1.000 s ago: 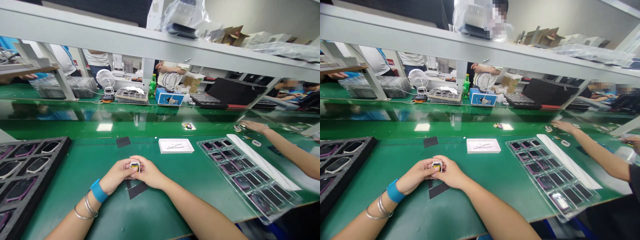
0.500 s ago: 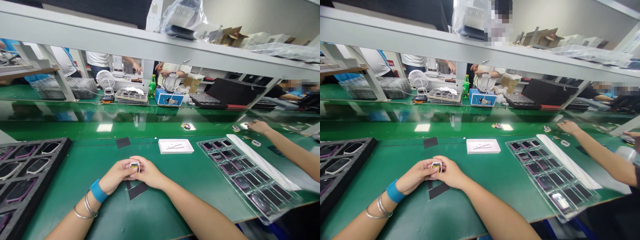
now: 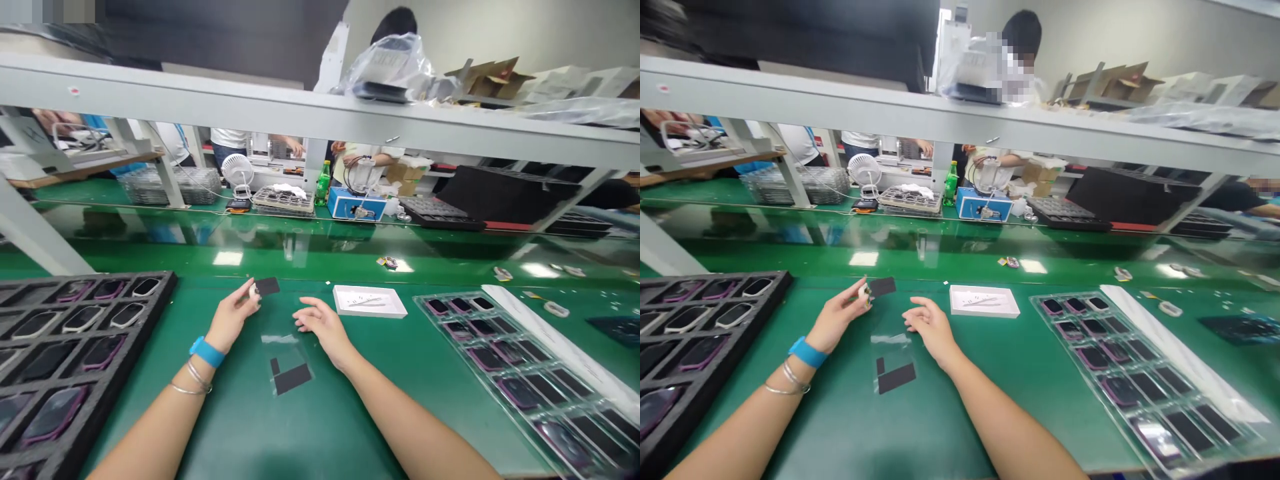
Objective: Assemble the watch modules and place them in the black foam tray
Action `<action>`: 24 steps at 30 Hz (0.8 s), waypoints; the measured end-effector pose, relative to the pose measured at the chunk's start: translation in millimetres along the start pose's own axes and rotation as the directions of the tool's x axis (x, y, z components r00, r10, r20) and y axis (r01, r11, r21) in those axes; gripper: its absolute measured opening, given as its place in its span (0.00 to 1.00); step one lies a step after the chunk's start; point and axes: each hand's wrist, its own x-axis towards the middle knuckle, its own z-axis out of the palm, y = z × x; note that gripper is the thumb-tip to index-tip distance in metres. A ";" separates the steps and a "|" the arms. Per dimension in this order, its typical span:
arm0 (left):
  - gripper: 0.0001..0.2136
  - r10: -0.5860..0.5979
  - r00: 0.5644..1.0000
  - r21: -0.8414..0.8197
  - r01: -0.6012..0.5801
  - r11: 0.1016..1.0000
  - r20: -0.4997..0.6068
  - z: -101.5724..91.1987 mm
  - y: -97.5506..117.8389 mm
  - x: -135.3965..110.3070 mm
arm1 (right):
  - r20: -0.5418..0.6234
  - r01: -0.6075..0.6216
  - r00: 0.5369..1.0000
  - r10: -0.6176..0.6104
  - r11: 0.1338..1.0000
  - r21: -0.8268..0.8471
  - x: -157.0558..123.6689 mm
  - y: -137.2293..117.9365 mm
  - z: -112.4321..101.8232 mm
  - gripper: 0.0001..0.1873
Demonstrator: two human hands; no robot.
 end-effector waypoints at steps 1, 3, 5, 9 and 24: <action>0.25 0.109 0.992 0.156 -0.098 0.983 -0.062 -2.2 -2.4 1.9 | -0.004 0.010 1.000 -0.011 1.000 -0.020 0.8 0.7 -0.8 0.22; 0.24 0.316 0.942 0.418 -0.243 0.875 -0.113 -5.8 -6.1 4.6 | -0.010 0.031 0.999 -0.031 0.997 -0.064 2.3 2.1 -2.2 0.21; 0.22 0.442 0.890 0.548 -0.316 0.774 -0.112 -7.5 -7.4 5.2 | -0.014 0.046 0.999 -0.048 0.993 -0.112 3.7 2.9 -3.8 0.21; 0.20 0.536 0.837 0.628 -0.359 0.690 -0.111 -4.1 -0.8 -7.1 | 0.003 0.101 0.995 -0.103 0.968 -0.231 5.7 4.2 -8.3 0.22; 0.16 0.423 0.879 0.974 0.167 0.155 -0.218 -166.6 119.1 -31.4 | 0.067 0.172 0.985 -0.159 0.857 -0.486 4.1 3.5 -5.5 0.18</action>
